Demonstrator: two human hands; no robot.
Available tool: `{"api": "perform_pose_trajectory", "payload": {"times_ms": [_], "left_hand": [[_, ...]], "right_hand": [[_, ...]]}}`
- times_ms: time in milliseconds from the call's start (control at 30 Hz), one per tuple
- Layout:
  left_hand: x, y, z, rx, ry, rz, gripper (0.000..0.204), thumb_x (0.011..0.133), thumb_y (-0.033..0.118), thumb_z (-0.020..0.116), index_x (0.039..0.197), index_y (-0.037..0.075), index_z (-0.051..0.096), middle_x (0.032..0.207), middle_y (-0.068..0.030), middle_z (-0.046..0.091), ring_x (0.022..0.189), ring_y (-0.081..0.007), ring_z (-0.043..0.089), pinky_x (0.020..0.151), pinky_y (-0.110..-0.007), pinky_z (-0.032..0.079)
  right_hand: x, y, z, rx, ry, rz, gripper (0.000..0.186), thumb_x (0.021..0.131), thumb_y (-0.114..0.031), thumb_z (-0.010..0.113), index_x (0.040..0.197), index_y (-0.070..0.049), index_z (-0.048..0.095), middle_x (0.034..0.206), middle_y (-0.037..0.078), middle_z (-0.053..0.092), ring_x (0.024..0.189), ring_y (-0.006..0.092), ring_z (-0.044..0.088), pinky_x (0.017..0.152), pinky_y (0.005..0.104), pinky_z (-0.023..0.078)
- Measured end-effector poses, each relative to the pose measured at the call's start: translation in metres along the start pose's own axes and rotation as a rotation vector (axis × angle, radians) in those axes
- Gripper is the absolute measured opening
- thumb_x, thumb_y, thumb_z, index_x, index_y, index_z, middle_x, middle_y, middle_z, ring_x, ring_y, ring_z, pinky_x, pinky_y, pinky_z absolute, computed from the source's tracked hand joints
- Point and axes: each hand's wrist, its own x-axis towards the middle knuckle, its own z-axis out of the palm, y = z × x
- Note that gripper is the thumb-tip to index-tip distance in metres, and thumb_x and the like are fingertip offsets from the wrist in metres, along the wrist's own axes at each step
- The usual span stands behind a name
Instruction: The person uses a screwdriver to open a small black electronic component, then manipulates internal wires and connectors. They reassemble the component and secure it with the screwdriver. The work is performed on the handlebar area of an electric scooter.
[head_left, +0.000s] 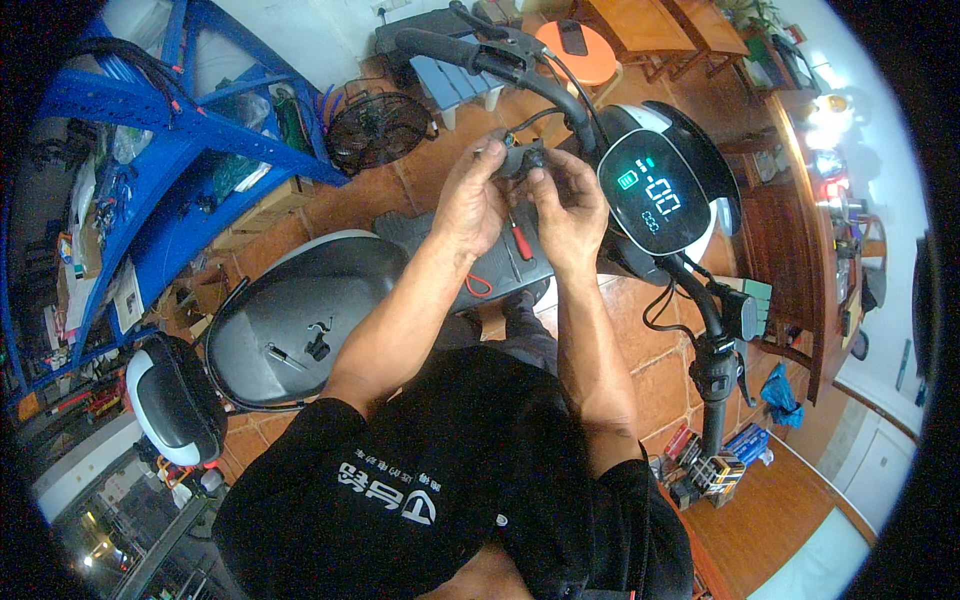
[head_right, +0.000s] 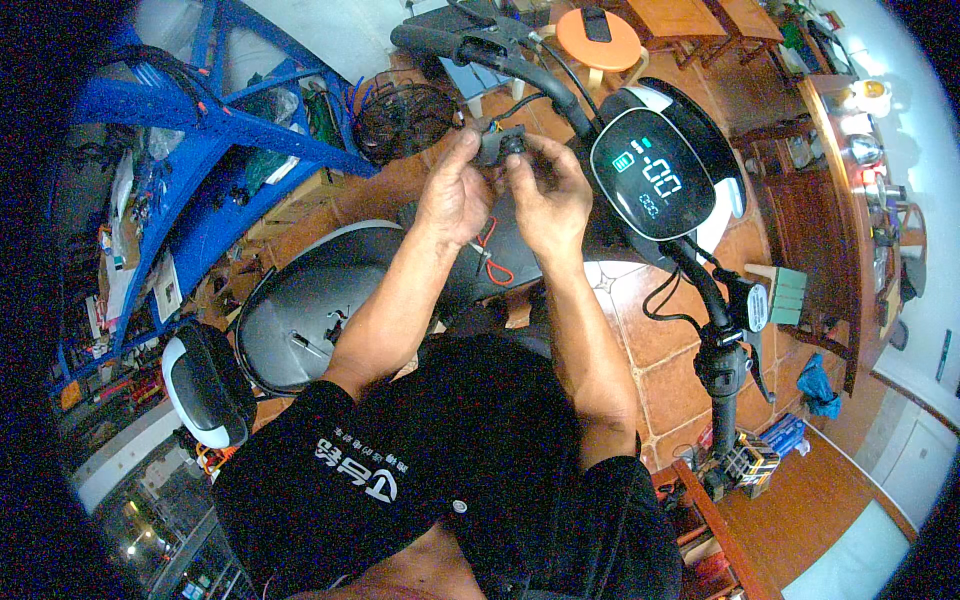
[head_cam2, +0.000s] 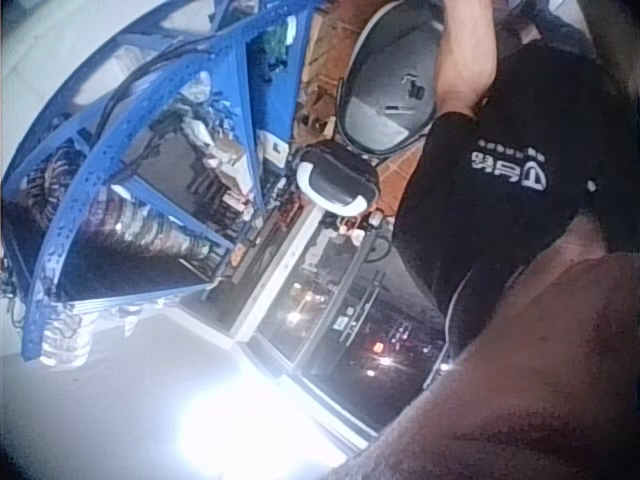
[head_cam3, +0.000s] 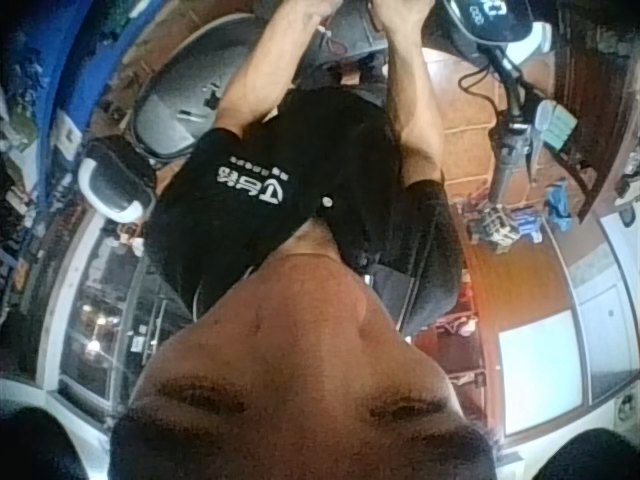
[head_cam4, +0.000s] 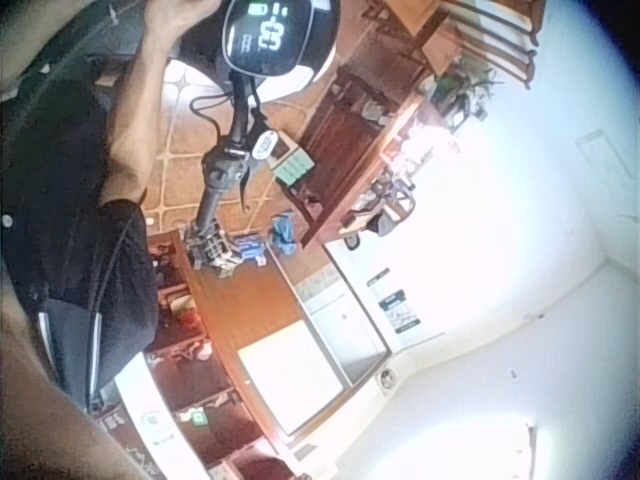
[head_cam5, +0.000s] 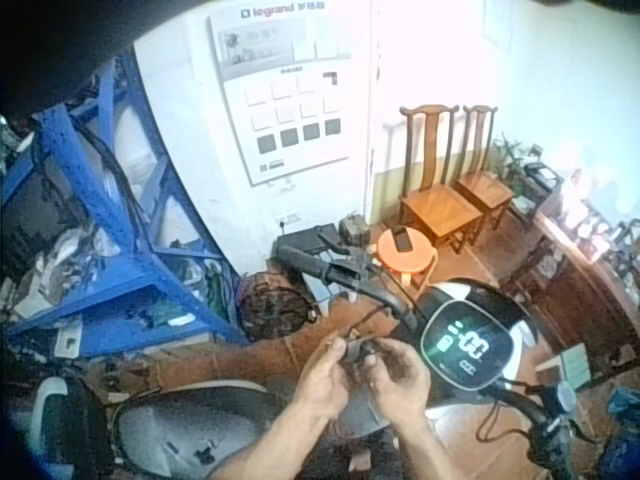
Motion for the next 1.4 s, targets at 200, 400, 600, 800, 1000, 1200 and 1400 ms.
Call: {"api": "perform_pose_trajectory", "payload": {"times_ms": [200,400,600,800,1000,1200,1400], "left_hand": [[-0.002,0.002,0.004,-0.058,0.064,0.014,0.042,0.088,0.026,0.065,0.122,0.010,0.046,0.101,-0.0033,0.059,0.093,-0.0161,0.060,0.083,-0.033,0.050],[-0.001,-0.003,-0.003,-0.015,0.046,0.082,0.036,0.090,0.031,0.061,0.118,0.011,0.053,0.107,-0.0037,0.062,0.102,-0.0182,0.058,0.094,-0.037,0.042],[-0.003,0.000,-0.002,0.006,-0.013,0.128,0.037,0.086,0.024,0.069,0.114,0.009,0.050,0.105,-0.0033,0.059,0.100,-0.0164,0.057,0.093,-0.035,0.043],[0.000,-0.001,-0.003,0.012,0.065,0.118,0.039,0.085,0.028,0.069,0.112,0.007,0.051,0.101,-0.0036,0.060,0.097,-0.0170,0.058,0.088,-0.035,0.046],[0.004,-0.001,-0.002,0.077,0.050,0.097,0.031,0.093,0.036,0.057,0.107,0.009,0.056,0.100,-0.0069,0.064,0.094,-0.0195,0.059,0.087,-0.037,0.046],[0.004,0.007,0.016,0.046,0.138,0.020,0.039,0.092,0.040,0.057,0.101,0.003,0.058,0.091,-0.0088,0.065,0.078,-0.0196,0.063,0.066,-0.035,0.051],[0.006,0.008,0.017,0.092,0.196,0.018,0.042,0.091,0.042,0.059,0.103,0.002,0.058,0.091,-0.0097,0.065,0.076,-0.0206,0.064,0.063,-0.034,0.052]], "right_hand": [[-0.001,0.008,-0.003,-0.130,0.007,-0.018,0.029,0.080,-0.002,0.069,0.107,0.004,0.059,0.092,0.008,0.066,0.079,0.0119,0.062,0.071,0.0241,0.051],[-0.002,0.012,-0.004,0.038,-0.002,0.097,0.028,0.082,-0.001,0.068,0.108,0.005,0.058,0.094,0.009,0.065,0.083,0.0133,0.062,0.075,0.0252,0.051],[-0.005,0.026,-0.007,0.124,0.005,0.155,0.032,0.080,-0.003,0.071,0.109,0.005,0.059,0.094,0.008,0.065,0.084,0.0132,0.061,0.076,0.0248,0.050],[-0.006,0.025,-0.003,0.164,0.023,0.128,0.032,0.080,-0.004,0.073,0.108,0.004,0.059,0.090,0.007,0.064,0.081,0.0126,0.060,0.074,0.0246,0.050],[-0.001,0.012,-0.004,0.158,0.016,0.132,0.030,0.081,-0.005,0.072,0.106,0.005,0.059,0.085,0.008,0.065,0.074,0.0124,0.061,0.068,0.0241,0.051],[0.007,-0.005,-0.004,0.223,0.043,0.224,0.024,0.083,-0.006,0.070,0.102,0.006,0.061,0.082,0.008,0.066,0.067,0.0125,0.061,0.064,0.0243,0.050],[0.012,-0.010,-0.005,0.222,0.029,0.280,0.024,0.085,-0.007,0.069,0.103,0.007,0.061,0.082,0.009,0.066,0.069,0.0128,0.061,0.064,0.0240,0.050]]}}
